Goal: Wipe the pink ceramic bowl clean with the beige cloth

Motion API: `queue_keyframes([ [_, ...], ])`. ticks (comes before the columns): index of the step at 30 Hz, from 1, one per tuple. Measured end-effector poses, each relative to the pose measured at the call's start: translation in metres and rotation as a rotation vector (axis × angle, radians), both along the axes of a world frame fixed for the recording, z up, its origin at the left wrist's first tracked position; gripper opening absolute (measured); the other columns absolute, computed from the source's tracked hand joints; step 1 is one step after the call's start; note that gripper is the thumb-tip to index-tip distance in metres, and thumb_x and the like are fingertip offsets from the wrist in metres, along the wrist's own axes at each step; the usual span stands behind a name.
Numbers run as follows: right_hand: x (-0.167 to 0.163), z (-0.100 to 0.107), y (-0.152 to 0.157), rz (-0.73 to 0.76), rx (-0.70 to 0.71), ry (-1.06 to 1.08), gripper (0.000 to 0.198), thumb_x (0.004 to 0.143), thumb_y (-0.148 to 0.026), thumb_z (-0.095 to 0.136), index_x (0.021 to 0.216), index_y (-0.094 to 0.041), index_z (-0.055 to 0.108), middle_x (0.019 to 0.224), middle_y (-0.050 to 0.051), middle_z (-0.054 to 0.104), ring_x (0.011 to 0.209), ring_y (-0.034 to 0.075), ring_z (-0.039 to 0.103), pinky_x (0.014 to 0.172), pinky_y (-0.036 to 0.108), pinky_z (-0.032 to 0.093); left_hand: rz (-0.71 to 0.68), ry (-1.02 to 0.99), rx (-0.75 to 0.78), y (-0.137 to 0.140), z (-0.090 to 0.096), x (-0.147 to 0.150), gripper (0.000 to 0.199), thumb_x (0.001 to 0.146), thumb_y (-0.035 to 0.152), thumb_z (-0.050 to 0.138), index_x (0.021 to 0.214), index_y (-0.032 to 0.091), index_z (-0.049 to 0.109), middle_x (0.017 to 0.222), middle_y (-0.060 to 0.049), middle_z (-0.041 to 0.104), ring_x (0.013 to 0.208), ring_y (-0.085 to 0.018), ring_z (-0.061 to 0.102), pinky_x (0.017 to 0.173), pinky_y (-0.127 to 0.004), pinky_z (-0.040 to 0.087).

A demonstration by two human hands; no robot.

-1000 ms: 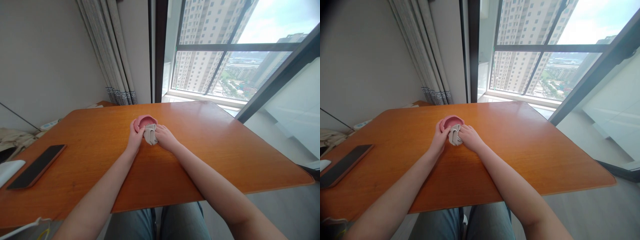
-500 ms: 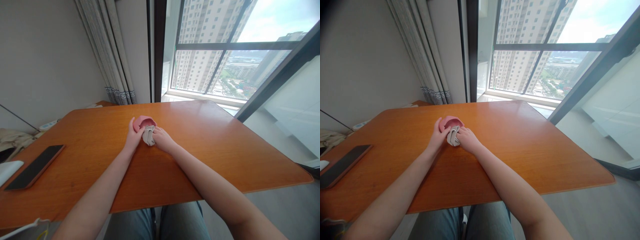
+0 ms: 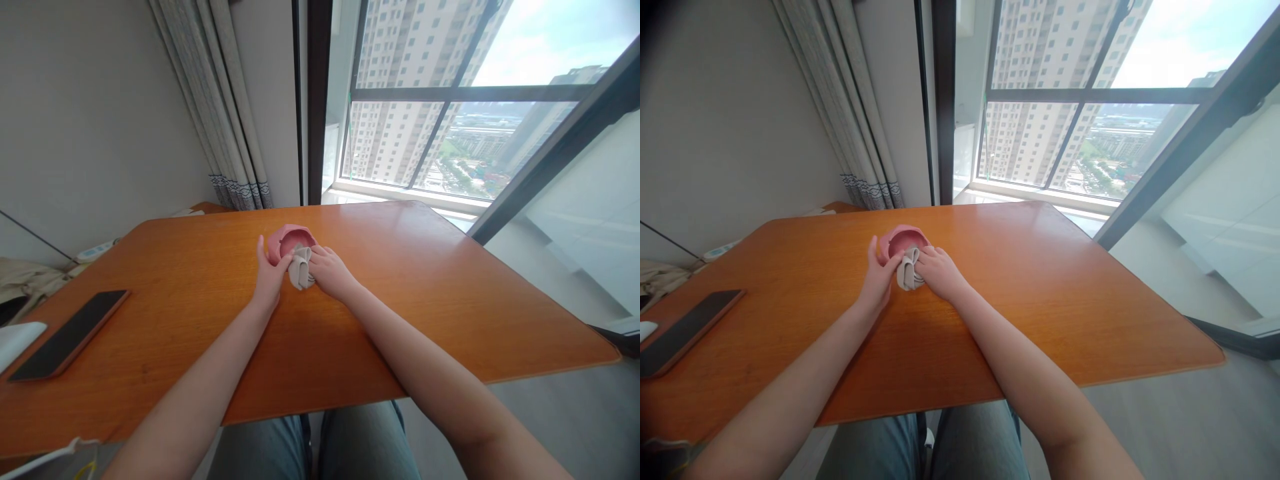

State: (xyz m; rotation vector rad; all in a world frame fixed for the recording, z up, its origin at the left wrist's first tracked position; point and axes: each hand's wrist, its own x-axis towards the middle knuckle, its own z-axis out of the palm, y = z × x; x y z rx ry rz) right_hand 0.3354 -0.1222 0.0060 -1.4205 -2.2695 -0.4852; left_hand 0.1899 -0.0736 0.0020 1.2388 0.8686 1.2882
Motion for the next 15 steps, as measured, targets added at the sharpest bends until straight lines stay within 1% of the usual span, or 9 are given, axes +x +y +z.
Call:
queue_keyframes([
  [1,0.000,0.000,0.000,-0.011,0.018,0.008,0.015,0.091,-0.018,0.051,0.092,-0.018,0.066,0.097,0.008,0.065,0.095,0.021,0.048,0.077,0.032,0.036,-0.011,-0.048,0.003,-0.004,-0.001,0.003,0.089,0.072,0.031,0.070,0.144,0.028,0.018,0.137,-0.009,0.050,0.119,-0.020,0.054,0.099,-0.035,0.046],
  [3,-0.001,-0.001,0.000,-0.020,0.043,0.013,0.014,0.090,-0.019,0.052,0.092,-0.018,0.067,0.097,0.008,0.065,0.095,0.021,0.049,0.078,0.032,0.037,-0.025,-0.098,0.002,-0.009,-0.001,0.008,0.075,0.073,0.027,0.067,0.137,0.026,0.030,0.132,-0.008,0.053,0.115,-0.019,0.057,0.096,-0.033,0.048],
  [6,-0.001,-0.001,0.001,-0.013,0.055,0.002,0.013,0.090,-0.019,0.054,0.093,-0.018,0.066,0.099,0.007,0.064,0.096,0.021,0.049,0.077,0.031,0.037,-0.004,-0.080,-0.027,-0.008,0.001,0.007,0.060,0.071,0.022,0.064,0.127,0.022,0.041,0.123,-0.008,0.058,0.109,-0.020,0.059,0.093,-0.032,0.050],
  [9,-0.001,-0.001,0.002,-0.005,0.036,-0.015,0.012,0.089,-0.019,0.055,0.094,-0.018,0.066,0.100,0.007,0.063,0.096,0.020,0.049,0.077,0.030,0.038,0.001,-0.003,-0.024,-0.001,0.004,0.000,0.061,0.068,0.016,0.060,0.126,0.023,0.042,0.123,-0.007,0.058,0.109,-0.020,0.059,0.090,-0.033,0.051],
  [12,0.001,-0.003,0.003,-0.022,0.007,-0.022,0.012,0.089,-0.019,0.055,0.088,-0.019,0.067,0.094,0.007,0.063,0.093,0.020,0.049,0.076,0.031,0.038,-0.041,0.090,0.024,0.006,0.005,-0.007,0.066,0.064,0.013,0.061,0.127,0.023,0.043,0.125,-0.007,0.056,0.112,-0.022,0.057,0.089,-0.033,0.052],
  [15,0.001,-0.005,0.003,-0.021,0.015,0.005,0.014,0.089,-0.018,0.054,0.090,-0.018,0.068,0.095,0.008,0.063,0.094,0.020,0.048,0.077,0.032,0.038,-0.048,0.101,0.019,0.006,0.004,-0.006,0.068,0.064,0.017,0.064,0.128,0.025,0.043,0.127,-0.007,0.055,0.111,-0.022,0.058,0.087,-0.035,0.053],
])
